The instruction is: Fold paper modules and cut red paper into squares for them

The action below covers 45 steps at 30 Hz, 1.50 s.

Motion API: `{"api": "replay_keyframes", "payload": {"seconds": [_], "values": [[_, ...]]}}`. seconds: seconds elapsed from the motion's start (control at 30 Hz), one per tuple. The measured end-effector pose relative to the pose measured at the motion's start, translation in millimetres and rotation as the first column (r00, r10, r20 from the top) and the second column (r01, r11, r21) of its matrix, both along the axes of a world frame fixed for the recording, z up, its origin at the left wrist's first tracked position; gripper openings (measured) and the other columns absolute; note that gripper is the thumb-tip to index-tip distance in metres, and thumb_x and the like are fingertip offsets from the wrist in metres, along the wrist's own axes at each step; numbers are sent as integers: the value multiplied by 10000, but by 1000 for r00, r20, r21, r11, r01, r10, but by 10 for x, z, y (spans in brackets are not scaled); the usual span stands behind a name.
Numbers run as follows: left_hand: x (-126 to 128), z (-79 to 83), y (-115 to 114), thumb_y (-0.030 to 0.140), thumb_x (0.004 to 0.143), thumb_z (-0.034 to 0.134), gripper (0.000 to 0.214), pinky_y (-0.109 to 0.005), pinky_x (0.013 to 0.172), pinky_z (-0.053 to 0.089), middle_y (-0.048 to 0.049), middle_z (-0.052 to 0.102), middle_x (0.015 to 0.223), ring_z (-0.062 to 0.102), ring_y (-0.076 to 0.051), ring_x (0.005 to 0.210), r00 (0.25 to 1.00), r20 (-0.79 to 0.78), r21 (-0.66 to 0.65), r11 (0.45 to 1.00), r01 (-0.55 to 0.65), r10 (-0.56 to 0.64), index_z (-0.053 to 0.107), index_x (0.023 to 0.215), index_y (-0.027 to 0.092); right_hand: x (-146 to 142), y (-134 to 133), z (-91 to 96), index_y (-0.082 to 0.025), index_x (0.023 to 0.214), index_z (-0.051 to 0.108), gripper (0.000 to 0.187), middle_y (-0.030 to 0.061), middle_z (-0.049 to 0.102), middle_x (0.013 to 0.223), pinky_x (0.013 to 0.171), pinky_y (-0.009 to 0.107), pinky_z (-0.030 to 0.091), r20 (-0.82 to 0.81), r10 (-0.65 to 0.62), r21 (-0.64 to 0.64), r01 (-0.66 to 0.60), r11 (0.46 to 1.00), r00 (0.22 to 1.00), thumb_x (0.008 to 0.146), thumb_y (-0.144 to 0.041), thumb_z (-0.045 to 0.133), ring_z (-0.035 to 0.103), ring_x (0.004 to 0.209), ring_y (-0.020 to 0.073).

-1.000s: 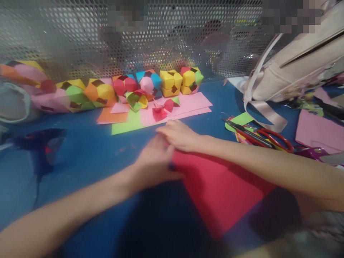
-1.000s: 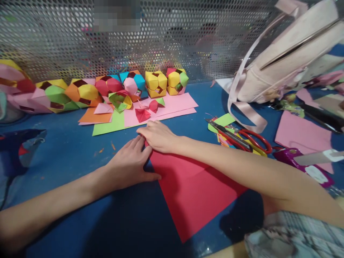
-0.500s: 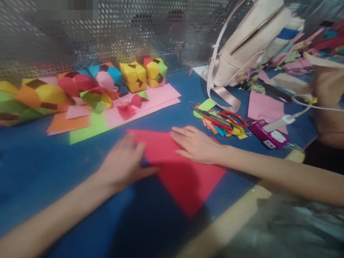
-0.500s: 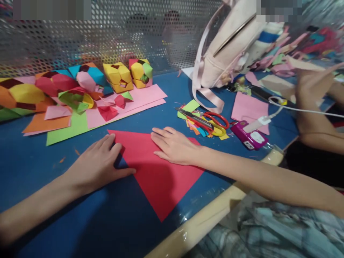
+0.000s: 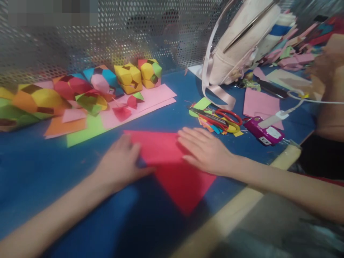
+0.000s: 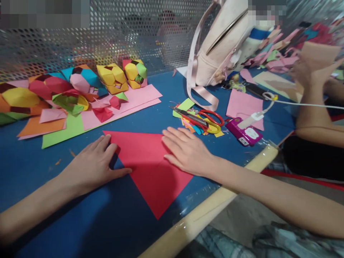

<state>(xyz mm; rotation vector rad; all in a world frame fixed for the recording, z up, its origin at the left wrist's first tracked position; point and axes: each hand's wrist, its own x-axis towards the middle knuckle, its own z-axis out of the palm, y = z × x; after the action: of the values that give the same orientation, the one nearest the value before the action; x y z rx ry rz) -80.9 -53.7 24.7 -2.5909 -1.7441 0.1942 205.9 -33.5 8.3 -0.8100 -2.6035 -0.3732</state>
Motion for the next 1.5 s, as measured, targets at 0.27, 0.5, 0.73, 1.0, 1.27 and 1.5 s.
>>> {"api": "replay_keyframes", "payload": {"seconds": [0.27,0.5,0.73,1.0,1.27,1.5], "values": [[-16,-47,-54,625,738,587,563,-538,860,491,-269,572,1100,549,-434,1099,998,63,102,995,20,-27,626,925,96,-859,79,-140,10,1344,469,562,223,414,1448,1130,513,299,-37,176,-366,-177,914,984,944,-386,455,340,1381,320],[-79,1,3,532,807,547,456,-566,960,456,-262,577,1210,507,-421,1210,975,215,59,998,38,-50,628,949,107,-867,84,-185,-6,1360,453,556,222,406,1456,1141,514,282,-93,157,-488,-182,854,983,934,-363,476,327,1389,318],[81,-97,31,350,941,325,456,-465,1047,428,-192,464,1429,462,-277,1314,904,428,-23,1000,-4,14,449,1315,121,-878,82,-177,-25,1362,430,537,226,404,1458,1148,514,251,-119,176,-492,-212,844,977,940,-355,462,287,1409,301],[25,-141,37,442,955,283,585,-500,1084,366,-227,368,1484,367,-334,1370,962,273,-62,998,22,-4,409,1385,65,-713,27,-137,-41,1386,397,662,199,418,1459,1154,477,245,-55,445,-546,-400,736,894,913,-491,504,254,1424,273],[-39,-270,26,456,962,309,580,-523,1064,383,-268,361,1472,374,-363,1360,962,246,72,992,106,-121,427,1363,53,-405,-197,-144,-68,1298,522,579,160,516,1389,1166,392,241,-227,577,-555,-591,585,784,910,-498,512,376,1372,210],[-40,-285,-2,379,951,405,475,-543,1059,395,-290,380,1449,367,-380,1360,932,264,200,960,198,-247,511,1275,48,-67,96,216,-183,834,644,167,29,716,802,688,253,537,-428,-168,-664,-182,725,888,910,-271,524,664,727,132]]}}
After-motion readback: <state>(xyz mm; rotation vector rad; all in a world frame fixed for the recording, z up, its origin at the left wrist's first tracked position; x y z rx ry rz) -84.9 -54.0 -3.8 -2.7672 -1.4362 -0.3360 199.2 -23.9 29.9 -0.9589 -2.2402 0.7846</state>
